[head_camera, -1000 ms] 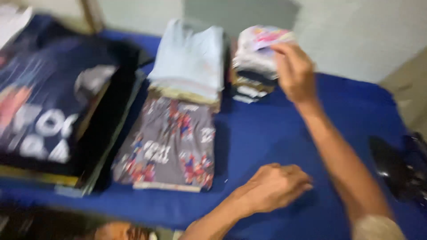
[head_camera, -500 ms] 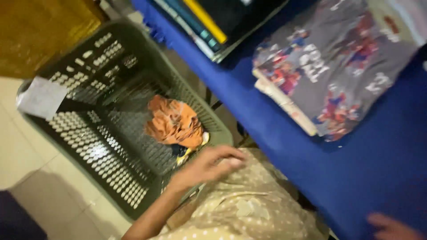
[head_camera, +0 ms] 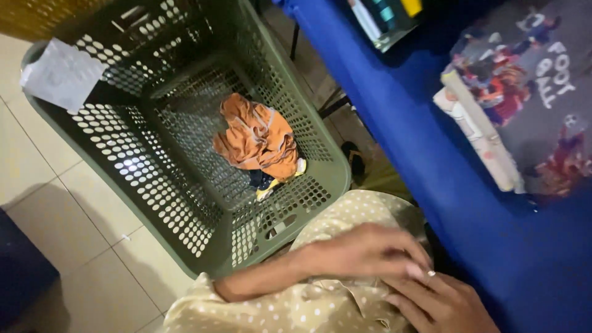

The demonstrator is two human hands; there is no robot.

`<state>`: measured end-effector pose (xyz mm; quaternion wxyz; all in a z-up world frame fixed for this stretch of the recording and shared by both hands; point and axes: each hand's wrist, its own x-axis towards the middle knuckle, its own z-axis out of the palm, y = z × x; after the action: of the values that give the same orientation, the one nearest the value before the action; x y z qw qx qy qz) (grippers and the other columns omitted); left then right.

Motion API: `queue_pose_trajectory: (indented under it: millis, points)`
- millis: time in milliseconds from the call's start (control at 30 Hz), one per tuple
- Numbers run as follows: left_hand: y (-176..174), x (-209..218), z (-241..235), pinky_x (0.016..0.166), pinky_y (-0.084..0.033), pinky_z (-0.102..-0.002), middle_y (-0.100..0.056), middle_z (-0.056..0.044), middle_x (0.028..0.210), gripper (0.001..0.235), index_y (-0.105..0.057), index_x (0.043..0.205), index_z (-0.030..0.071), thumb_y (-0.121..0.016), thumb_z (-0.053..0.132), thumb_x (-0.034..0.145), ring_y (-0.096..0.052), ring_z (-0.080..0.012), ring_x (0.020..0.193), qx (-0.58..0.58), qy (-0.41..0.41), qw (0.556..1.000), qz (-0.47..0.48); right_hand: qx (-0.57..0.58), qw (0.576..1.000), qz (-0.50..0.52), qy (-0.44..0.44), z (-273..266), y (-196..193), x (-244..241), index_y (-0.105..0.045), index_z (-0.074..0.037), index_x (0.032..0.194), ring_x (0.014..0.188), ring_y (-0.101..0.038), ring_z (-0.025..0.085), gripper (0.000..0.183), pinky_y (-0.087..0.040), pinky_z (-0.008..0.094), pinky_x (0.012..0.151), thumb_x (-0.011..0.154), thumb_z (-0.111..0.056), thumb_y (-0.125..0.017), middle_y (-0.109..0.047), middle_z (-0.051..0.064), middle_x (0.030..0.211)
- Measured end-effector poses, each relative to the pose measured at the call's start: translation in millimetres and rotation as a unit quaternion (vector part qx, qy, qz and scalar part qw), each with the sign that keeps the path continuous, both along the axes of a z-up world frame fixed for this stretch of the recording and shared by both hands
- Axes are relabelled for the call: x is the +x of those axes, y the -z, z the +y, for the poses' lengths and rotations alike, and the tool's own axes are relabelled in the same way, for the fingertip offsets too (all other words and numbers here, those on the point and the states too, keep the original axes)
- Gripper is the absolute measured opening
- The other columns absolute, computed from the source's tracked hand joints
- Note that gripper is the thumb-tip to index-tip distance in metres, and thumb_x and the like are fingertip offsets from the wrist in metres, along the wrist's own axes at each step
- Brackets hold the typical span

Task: Ironing and folding various undergarments on an ironing board and stacking them neatly.

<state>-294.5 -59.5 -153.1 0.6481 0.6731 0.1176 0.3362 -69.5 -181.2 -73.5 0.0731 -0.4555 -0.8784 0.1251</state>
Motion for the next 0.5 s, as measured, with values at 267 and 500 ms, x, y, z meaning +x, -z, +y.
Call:
queue_pose_trajectory:
  millis: [267, 500]
  points:
    - [263, -101, 91, 0.089, -0.056, -0.049, -0.068, -0.019, 0.122, 0.053, -0.058, 0.134, 0.005, -0.043, 0.049, 0.108, -0.067, -0.0347, 0.109, 0.106, -0.384, 0.883, 0.249, -0.142, 0.978, 0.032, 0.146, 17, 10, 2, -0.077, -0.032, 0.121, 0.113, -0.074, 0.000, 0.038, -0.050, 0.020, 0.091, 0.083, -0.027, -0.068, -0.076, -0.013, 0.130]
    - [402, -133, 102, 0.101, -0.032, -0.079, -0.002, -0.023, 0.168, 0.122, -0.023, 0.158, 0.034, -0.087, 0.052, 0.056, -0.005, -0.0604, 0.148, 0.229, -0.202, 0.689, 0.658, -0.257, 0.945, 0.091, 0.179, -2, 27, 17, -0.076, -0.025, 0.128, 0.129, -0.068, 0.009, 0.044, -0.046, 0.028, 0.109, 0.084, -0.023, -0.071, -0.076, -0.006, 0.136]
